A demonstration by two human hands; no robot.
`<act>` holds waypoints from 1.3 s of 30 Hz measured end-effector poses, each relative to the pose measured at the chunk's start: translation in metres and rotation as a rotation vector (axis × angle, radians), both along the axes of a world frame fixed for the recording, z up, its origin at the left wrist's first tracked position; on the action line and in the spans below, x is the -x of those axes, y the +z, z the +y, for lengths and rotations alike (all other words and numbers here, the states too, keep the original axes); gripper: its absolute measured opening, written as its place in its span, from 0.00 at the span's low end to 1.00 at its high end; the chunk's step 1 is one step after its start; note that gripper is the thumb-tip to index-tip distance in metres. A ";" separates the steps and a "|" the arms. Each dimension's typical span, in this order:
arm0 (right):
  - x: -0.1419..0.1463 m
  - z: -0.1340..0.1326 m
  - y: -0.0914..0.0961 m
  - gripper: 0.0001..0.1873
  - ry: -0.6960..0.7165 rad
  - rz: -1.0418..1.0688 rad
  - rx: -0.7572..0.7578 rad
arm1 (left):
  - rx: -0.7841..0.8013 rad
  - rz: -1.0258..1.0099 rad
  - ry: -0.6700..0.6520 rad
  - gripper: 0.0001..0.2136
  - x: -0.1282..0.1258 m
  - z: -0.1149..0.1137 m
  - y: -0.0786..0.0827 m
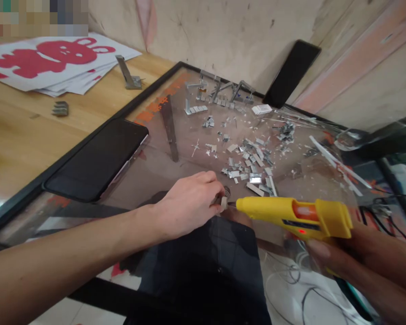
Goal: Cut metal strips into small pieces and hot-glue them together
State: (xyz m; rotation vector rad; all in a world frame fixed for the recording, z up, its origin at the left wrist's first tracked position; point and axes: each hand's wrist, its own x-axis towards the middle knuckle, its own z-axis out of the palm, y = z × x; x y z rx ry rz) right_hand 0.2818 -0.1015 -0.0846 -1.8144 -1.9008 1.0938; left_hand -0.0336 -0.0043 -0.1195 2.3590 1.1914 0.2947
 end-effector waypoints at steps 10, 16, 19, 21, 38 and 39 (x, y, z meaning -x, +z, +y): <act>0.086 0.047 0.035 0.03 0.246 -0.286 -0.235 | -0.019 0.037 -0.027 0.08 0.001 0.001 -0.001; 0.081 0.047 0.033 0.05 0.316 -0.383 -0.232 | -0.034 0.025 -0.035 0.09 0.001 0.001 -0.003; 0.083 0.050 0.034 0.04 0.354 -0.410 -0.251 | -0.047 0.029 -0.036 0.09 0.000 0.001 -0.003; 0.086 0.051 0.036 0.03 0.378 -0.396 -0.286 | -0.055 0.033 -0.039 0.09 0.001 0.001 -0.003; 0.094 0.056 0.047 0.07 0.467 -0.406 -0.369 | -0.030 0.034 -0.052 0.11 0.002 0.002 0.001; 0.094 0.056 0.048 0.07 0.464 -0.410 -0.368 | -0.020 0.032 -0.054 0.11 0.003 0.002 0.002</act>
